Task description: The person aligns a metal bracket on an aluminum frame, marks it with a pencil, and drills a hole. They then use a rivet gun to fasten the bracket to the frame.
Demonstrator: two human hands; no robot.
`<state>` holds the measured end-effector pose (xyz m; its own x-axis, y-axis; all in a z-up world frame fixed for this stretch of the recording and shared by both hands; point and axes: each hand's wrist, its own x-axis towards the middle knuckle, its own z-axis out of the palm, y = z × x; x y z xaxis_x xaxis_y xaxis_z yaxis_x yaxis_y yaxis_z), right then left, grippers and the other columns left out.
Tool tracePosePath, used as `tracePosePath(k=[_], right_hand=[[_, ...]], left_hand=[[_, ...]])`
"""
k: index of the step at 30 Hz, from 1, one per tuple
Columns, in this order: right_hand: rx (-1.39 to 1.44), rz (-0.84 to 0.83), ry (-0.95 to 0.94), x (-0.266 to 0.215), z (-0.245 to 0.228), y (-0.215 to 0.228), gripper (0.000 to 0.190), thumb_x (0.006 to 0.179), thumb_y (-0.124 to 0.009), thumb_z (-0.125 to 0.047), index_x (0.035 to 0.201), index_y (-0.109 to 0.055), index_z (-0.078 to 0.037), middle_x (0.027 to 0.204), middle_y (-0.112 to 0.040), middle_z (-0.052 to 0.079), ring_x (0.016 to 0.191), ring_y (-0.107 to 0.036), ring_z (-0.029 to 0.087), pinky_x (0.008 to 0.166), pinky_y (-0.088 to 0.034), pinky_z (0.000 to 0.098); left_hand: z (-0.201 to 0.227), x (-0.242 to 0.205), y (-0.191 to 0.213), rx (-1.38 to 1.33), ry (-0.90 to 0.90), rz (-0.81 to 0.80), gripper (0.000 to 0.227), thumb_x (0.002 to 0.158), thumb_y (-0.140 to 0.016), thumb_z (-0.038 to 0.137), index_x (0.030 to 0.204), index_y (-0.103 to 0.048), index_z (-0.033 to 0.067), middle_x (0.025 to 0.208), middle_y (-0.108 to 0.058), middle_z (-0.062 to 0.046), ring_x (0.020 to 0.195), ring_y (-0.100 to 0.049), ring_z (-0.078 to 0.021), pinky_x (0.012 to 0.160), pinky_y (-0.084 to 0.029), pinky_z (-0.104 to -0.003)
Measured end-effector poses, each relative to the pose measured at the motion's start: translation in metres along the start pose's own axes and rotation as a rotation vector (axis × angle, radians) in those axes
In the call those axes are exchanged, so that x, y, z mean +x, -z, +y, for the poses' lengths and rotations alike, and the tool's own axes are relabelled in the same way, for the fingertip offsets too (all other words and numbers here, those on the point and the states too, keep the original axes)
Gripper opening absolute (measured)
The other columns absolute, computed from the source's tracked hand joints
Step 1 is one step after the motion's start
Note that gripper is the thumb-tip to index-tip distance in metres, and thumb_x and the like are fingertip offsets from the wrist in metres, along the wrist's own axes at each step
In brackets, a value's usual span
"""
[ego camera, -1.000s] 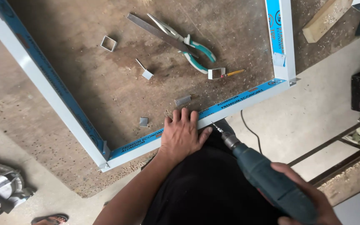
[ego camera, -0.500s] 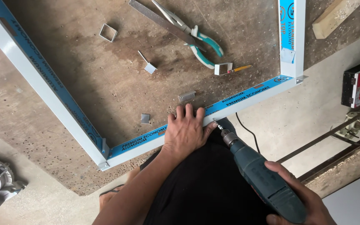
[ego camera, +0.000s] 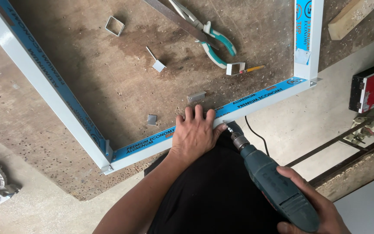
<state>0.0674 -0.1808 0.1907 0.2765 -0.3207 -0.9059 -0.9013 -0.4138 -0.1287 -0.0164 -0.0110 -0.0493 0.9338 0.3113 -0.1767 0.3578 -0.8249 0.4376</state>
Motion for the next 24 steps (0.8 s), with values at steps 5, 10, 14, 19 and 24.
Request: tracePosePath(k=[5, 10, 14, 19, 24], right_hand=[[-0.612, 0.085, 0.142, 0.014, 0.001, 0.02, 0.108, 0.053, -0.08, -0.008, 0.152, -0.055, -0.041, 0.136, -0.061, 0.018, 0.125, -0.061, 0.037, 0.094, -0.049, 0.053], [-0.892, -0.002, 0.365, 0.012, 0.001, 0.02, 0.115, 0.051, -0.101, -0.015, 0.154, -0.059, -0.045, 0.104, -0.096, -0.009, 0.087, -0.088, 0.011, 0.089, -0.05, 0.0197], [-0.739, 0.034, 0.055, -0.01, -0.027, -0.014, 0.109, 0.067, -0.087, 0.01, 0.156, -0.058, -0.047, 0.141, -0.087, -0.011, 0.115, -0.085, 0.013, 0.096, -0.059, 0.0302], [-1.049, -0.04, 0.548, -0.009, -0.022, -0.016, 0.104, 0.054, -0.096, -0.026, 0.15, -0.056, -0.028, 0.155, -0.063, -0.012, 0.143, -0.053, -0.003, 0.112, -0.038, 0.0228], [-0.97, 0.047, 0.346, -0.02, -0.032, -0.033, 0.105, 0.055, -0.096, -0.02, 0.152, -0.059, -0.035, 0.141, -0.076, -0.018, 0.118, -0.062, -0.002, 0.095, -0.046, 0.0213]], left_hand=[[-0.001, 0.0, -0.001, -0.012, 0.007, -0.005, 0.055, 0.099, -0.039, 0.071, 0.096, -0.058, 0.0192, 0.092, -0.056, -0.009, 0.082, -0.057, -0.0317, 0.058, -0.047, -0.044], [-0.002, -0.001, -0.001, 0.023, -0.027, 0.029, 0.054, 0.099, -0.041, 0.07, 0.093, -0.058, 0.0187, 0.091, -0.055, -0.007, 0.08, -0.055, -0.028, 0.056, -0.045, -0.04], [-0.005, -0.001, 0.005, 0.022, -0.052, -0.014, 0.049, 0.092, -0.054, 0.068, 0.095, -0.057, 0.0193, 0.096, -0.057, -0.006, 0.086, -0.055, -0.0283, 0.06, -0.046, -0.042], [-0.009, -0.003, -0.001, 0.042, -0.077, -0.022, 0.042, 0.092, -0.059, 0.06, 0.103, -0.056, 0.0195, 0.098, -0.054, -0.006, 0.087, -0.054, -0.0273, 0.059, -0.046, -0.042], [-0.012, -0.003, -0.003, 0.045, -0.082, 0.035, 0.032, 0.092, -0.059, 0.052, 0.096, -0.053, 0.0201, 0.092, -0.05, -0.003, 0.082, -0.051, -0.0251, 0.055, -0.041, -0.039]])
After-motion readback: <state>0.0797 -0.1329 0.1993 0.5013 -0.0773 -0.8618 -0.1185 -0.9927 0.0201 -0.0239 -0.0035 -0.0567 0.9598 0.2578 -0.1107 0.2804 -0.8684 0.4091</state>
